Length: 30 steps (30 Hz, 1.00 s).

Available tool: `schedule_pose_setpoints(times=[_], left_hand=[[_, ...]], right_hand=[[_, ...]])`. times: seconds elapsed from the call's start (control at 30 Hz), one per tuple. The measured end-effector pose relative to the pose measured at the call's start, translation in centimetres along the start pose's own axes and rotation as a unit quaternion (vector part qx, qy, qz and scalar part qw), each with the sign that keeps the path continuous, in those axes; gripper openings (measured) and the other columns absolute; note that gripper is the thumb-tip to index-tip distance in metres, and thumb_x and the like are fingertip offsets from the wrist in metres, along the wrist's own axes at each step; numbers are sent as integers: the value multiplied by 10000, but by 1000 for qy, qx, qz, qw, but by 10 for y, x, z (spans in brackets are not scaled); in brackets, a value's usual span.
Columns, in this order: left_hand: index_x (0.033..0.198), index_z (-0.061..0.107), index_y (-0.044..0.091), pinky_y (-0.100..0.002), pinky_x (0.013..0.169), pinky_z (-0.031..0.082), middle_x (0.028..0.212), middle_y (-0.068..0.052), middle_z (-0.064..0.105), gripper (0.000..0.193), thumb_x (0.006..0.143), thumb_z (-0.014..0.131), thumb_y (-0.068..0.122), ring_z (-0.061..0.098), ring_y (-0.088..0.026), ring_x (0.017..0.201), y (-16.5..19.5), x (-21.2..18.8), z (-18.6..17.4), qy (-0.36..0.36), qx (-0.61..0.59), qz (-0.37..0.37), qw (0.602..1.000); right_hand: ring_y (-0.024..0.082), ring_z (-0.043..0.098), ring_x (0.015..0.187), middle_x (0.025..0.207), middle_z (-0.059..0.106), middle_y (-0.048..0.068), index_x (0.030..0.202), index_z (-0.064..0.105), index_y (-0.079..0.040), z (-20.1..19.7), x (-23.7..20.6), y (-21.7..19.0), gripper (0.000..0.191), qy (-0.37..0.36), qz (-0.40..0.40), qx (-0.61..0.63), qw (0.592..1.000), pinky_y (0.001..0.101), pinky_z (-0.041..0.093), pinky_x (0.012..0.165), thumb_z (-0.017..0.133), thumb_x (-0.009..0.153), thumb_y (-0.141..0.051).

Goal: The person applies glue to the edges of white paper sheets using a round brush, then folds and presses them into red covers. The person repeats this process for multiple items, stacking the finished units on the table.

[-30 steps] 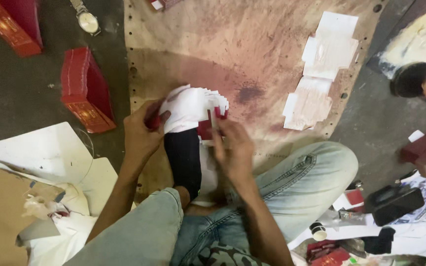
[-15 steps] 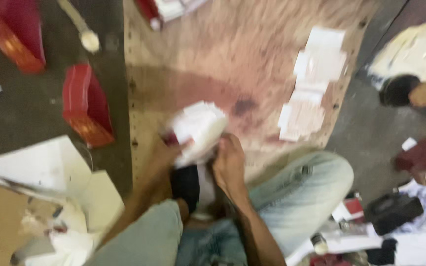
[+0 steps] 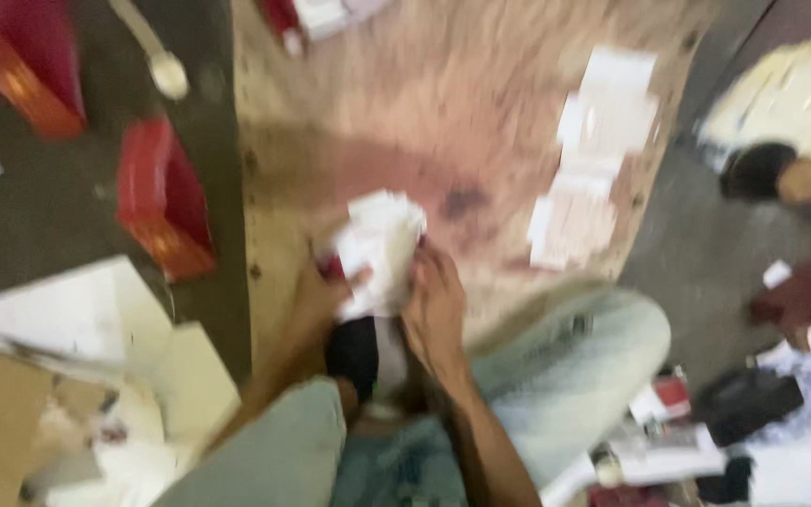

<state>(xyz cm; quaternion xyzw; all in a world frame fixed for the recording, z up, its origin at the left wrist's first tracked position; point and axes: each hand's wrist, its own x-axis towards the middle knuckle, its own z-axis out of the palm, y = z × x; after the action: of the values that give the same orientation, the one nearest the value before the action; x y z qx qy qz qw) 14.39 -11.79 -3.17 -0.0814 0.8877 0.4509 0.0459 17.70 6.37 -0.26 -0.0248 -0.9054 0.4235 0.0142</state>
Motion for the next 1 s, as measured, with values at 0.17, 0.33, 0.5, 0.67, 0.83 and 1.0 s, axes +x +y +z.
schedule_pose_setpoints(times=[0.17, 0.33, 0.5, 0.67, 0.83, 1.0], left_hand=[[1236, 684, 8, -364, 799, 555, 1118, -160, 726, 571, 736, 885, 196, 655, -305, 997, -5, 2, 0, -23, -363, -334, 870], [1301, 642, -3, -346, 750, 538, 1081, -161, 700, 621, 748, 875, 156, 637, -258, 898, -5, 1, 4, -22, -188, -177, 966], [1367, 599, -15, -327, 701, 521, 1044, -161, 674, 675, 761, 866, 117, 619, -212, 800, -5, 2, 10, -63, -229, -223, 945], [1346, 586, -2, -320, 710, 592, 1077, -110, 729, 616, 808, 843, 151, 711, -203, 809, -6, 0, 3, -49, -304, -385, 870], [1327, 581, -61, -353, 780, 559, 1126, -165, 688, 647, 793, 875, 155, 666, -255, 905, -7, 3, 0, -26, -314, -315, 895], [1308, 576, -120, -386, 849, 526, 1174, -220, 648, 684, 778, 907, 159, 622, -307, 1000, -5, 2, 2, -38, -73, -57, 995]], right_hand=[[430, 606, 1095, 1188, 632, 251, 1199, 662, 48, 0, 1, 0, 232, -69, 28, -64, 995, 457, 499, 971, 594, 1019, -81], [421, 612, 1063, 1177, 618, 257, 1267, 640, 66, 0, -1, 1, 304, -23, 37, -9, 999, 454, 508, 934, 542, 1007, -56], [420, 612, 1052, 1145, 622, 240, 1183, 650, 43, 0, 0, 5, 219, -28, 53, -19, 998, 468, 509, 946, 533, 1014, -32], [468, 579, 1029, 1126, 573, 277, 1164, 616, 69, 0, -3, 6, 299, -102, -7, -100, 990, 510, 487, 929, 579, 887, -36], [419, 626, 1065, 1189, 602, 245, 1313, 618, 51, 3, -1, 4, 334, -42, 36, -61, 997, 463, 523, 924, 579, 1002, -64], [403, 644, 1144, 1265, 617, 231, 1297, 630, 37, 5, 0, 4, 287, 15, -3, 2, 1000, 440, 539, 999, 540, 1035, -36]])
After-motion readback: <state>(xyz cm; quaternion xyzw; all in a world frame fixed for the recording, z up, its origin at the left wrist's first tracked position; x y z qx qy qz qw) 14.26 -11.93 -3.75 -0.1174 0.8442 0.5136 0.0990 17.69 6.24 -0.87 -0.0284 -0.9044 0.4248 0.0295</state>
